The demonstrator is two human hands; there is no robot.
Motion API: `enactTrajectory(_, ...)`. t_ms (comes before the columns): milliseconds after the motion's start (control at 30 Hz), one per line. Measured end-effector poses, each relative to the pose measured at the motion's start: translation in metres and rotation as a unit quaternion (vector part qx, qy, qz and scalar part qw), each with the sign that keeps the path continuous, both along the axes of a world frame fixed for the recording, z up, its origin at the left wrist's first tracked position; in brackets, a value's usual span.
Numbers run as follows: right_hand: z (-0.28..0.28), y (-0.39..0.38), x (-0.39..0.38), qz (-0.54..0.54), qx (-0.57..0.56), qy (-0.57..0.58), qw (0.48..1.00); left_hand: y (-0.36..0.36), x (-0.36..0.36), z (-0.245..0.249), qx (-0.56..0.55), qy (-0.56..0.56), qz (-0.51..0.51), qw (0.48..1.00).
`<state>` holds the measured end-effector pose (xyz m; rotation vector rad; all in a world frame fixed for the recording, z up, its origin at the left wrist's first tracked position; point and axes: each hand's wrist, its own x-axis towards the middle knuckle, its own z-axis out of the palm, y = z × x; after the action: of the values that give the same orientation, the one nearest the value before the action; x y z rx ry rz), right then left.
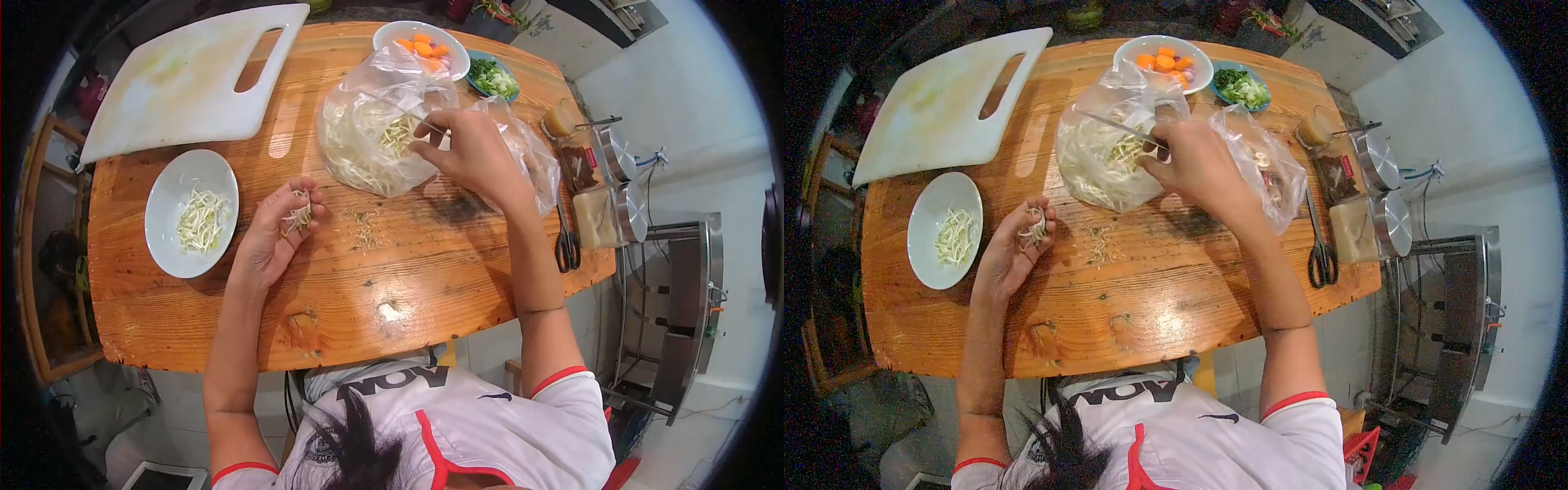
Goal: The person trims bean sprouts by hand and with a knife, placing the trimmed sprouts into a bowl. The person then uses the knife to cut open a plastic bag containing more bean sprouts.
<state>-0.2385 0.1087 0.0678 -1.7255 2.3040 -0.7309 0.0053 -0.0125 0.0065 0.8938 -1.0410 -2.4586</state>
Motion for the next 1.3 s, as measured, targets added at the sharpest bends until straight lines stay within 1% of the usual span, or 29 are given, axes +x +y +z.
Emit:
enactTrajectory(133,-0.008,-0.003,-0.008,-0.002,0.035,0.036,0.999,0.003,-0.001,0.001,0.009,0.011,-0.022,1.000)
enactTrajectory(233,-0.011,-0.007,-0.007,-0.014,0.039,0.039,0.998,0.007,-0.002,0.003,0.008,0.003,-0.032,0.999)
enactTrajectory(333,-0.010,-0.007,-0.009,-0.020,0.020,0.048,0.998,0.007,-0.001,0.000,0.017,0.015,-0.044,0.999)
enactTrajectory(433,0.005,-0.005,-0.010,-0.006,-0.049,0.010,0.999,0.009,-0.002,0.001,0.023,0.021,-0.053,0.998)
enactTrajectory(467,0.012,-0.004,-0.008,-0.025,-0.034,0.003,0.999,0.011,-0.002,0.002,0.019,0.019,-0.050,0.998)
enactTrajectory(600,0.026,0.003,-0.007,-0.030,-0.021,-0.088,0.995,0.012,-0.003,-0.005,0.007,0.036,-0.063,0.997)
enactTrajectory(733,0.035,0.004,0.027,0.023,-0.047,-0.198,0.979,0.013,-0.005,-0.007,-0.015,0.047,-0.073,0.996)
enactTrajectory(833,0.027,0.001,0.052,0.052,-0.011,-0.207,0.977,0.018,-0.004,-0.006,-0.019,0.059,-0.071,0.996)
enactTrajectory(867,0.019,0.000,0.058,0.062,-0.008,-0.187,0.980,0.019,-0.004,-0.006,-0.023,0.066,-0.067,0.995)
enactTrajectory(967,-0.001,-0.002,0.073,0.113,-0.074,-0.109,0.985,0.022,-0.004,-0.004,-0.024,0.077,-0.070,0.994)
enactTrajectory(1000,-0.004,-0.001,0.076,0.112,-0.050,-0.146,0.982,0.023,-0.004,-0.003,-0.023,0.079,-0.074,0.994)
enactTrajectory(1200,0.009,0.001,0.076,0.131,-0.026,-0.137,0.981,0.019,-0.003,0.002,-0.065,0.072,-0.076,0.992)
enactTrajectory(1300,0.005,0.003,0.069,0.174,-0.016,-0.167,0.970,0.017,0.001,0.007,-0.037,0.083,-0.051,0.995)
